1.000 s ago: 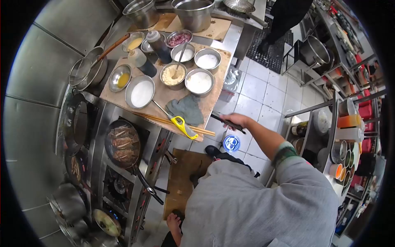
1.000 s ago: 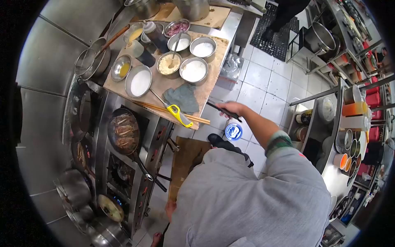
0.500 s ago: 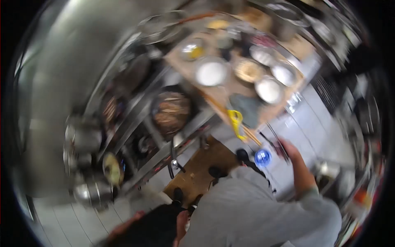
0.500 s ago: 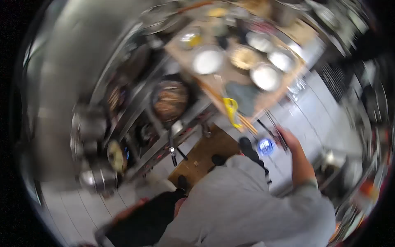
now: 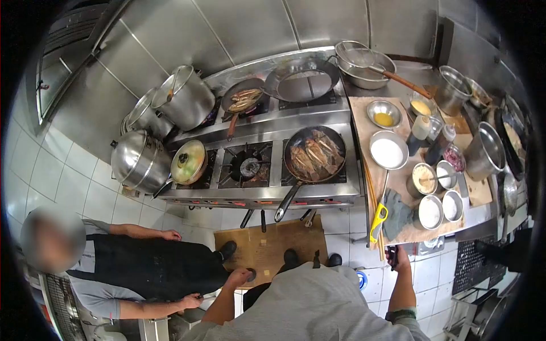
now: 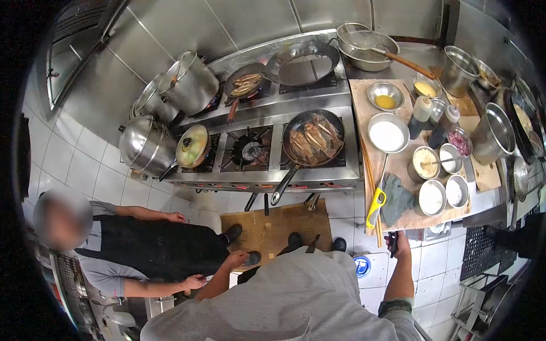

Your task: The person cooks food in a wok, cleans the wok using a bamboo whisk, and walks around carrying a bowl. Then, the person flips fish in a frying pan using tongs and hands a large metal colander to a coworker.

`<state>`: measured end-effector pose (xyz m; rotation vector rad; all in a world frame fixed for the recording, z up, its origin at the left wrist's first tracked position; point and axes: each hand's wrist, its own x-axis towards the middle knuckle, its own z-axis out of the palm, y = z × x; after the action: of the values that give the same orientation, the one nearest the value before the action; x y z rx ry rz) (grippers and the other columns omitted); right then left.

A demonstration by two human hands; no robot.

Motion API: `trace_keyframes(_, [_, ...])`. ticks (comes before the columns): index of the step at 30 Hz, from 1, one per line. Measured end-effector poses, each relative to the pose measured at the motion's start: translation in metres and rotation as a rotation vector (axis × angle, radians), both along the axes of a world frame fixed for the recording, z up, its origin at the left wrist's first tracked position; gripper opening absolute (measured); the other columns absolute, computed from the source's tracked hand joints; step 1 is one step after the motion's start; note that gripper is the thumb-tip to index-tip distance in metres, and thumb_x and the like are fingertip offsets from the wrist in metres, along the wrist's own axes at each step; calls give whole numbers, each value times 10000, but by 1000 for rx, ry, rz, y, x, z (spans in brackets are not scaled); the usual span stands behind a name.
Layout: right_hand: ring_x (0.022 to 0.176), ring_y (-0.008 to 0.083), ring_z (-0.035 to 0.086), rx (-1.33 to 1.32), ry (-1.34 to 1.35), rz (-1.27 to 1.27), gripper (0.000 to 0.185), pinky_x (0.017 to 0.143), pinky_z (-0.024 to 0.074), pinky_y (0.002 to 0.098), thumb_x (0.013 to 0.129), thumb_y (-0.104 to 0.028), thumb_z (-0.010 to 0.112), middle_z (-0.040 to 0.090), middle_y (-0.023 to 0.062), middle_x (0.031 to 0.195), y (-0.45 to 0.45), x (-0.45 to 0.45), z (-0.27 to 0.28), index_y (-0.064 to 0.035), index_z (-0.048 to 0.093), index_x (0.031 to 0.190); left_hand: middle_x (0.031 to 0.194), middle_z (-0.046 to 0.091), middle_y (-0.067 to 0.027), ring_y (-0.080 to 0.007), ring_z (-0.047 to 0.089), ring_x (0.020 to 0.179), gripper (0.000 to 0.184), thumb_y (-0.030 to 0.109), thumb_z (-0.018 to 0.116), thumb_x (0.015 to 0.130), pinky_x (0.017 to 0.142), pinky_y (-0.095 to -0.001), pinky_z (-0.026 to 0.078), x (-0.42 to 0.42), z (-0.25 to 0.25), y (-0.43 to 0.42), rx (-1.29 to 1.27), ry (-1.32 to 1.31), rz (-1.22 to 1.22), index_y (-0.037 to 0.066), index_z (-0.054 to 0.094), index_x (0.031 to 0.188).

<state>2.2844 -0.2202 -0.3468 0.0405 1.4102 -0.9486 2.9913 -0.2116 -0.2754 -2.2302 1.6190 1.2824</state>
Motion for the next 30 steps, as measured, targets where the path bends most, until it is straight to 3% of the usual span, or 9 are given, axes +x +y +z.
trace_keyframes(2, [533, 148, 588, 13, -50, 65, 404, 402, 423, 262, 959, -465, 500, 641, 70, 708, -23, -10, -26, -87, 618, 878, 994, 723, -166, -271, 698, 934, 423, 422, 616, 897, 827, -388, 524, 6, -7, -14, -4, 16, 63, 65, 711, 1104])
trace_keyframes(6, [515, 156, 588, -19, 34, 96, 402, 408, 434, 266, 946, -458, 507, 612, 55, 630, -29, -6, -24, -96, 634, 825, 929, 726, -168, -278, 706, 887, 466, 445, 621, 899, 823, -379, 529, -3, 4, -14, -195, 98, 252, 33, 703, 1102])
trace_keyframes(11, [543, 138, 563, -112, 149, 80, 451, 416, 445, 279, 994, -449, 481, 696, 114, 910, 31, -1, -7, -32, 570, 1142, 951, 732, -157, -253, 715, 856, 491, 468, 639, 894, 797, -362, 540, 6, -1, 27, -55, 47, 151, 30, 700, 1108])
trace_keyframes(16, [526, 130, 544, -57, 144, -43, 401, 403, 440, 275, 960, -403, 577, 680, 97, 924, 123, 13, 43, -62, 547, 1168, 780, 639, 1, -108, 594, 677, 285, 318, 625, 955, 663, -266, 504, -1, 38, -19, -106, 387, 457, 47, 691, 1015])
trace_keyframes(18, [525, 119, 542, -81, 168, -111, 385, 398, 436, 271, 948, -392, 590, 670, 83, 921, 154, 25, 69, -76, 551, 1164, 763, 607, 12, -86, 564, 679, 239, 313, 608, 967, 637, -248, 478, -7, 69, -85, -38, 509, 540, 85, 661, 1012])
trace_keyframes(23, [536, 92, 535, -4, 242, -348, 400, 377, 413, 246, 947, -406, 570, 645, 40, 953, 225, 48, 103, -137, 559, 1242, 951, 644, 0, -102, 610, 825, 275, 305, 618, 964, 698, -255, 492, 8, 90, -284, -350, 883, 629, 93, 622, 1139])
trace_keyframes(25, [544, 78, 420, 266, 175, -251, 437, 739, 474, 372, 970, -388, 568, 453, -47, 656, 205, 95, 195, -174, 548, 1351, 1036, 651, -26, -118, 618, 907, 371, 351, 635, 957, 738, -272, 501, 14, 101, -367, -471, 948, 628, 75, 607, 1203])
trace_keyframes(27, [476, 57, 352, 256, 301, -410, 556, 576, 452, 247, 954, -530, 531, 354, -102, 579, 199, 137, 219, -126, 520, 1336, 1060, 651, -38, -140, 611, 920, 457, 407, 642, 947, 778, -300, 489, 25, 88, -450, -554, 962, 595, 45, 597, 1221])
trace_keyframes(30, [454, 61, 367, 166, 333, -379, 627, 435, 398, 217, 966, -555, 500, 393, -63, 581, 188, 183, 251, -128, 437, 1421, 1133, 628, -82, -224, 590, 1051, 563, 472, 633, 942, 887, -360, 473, 29, 81, -550, -490, 989, 590, 14, 558, 1262])
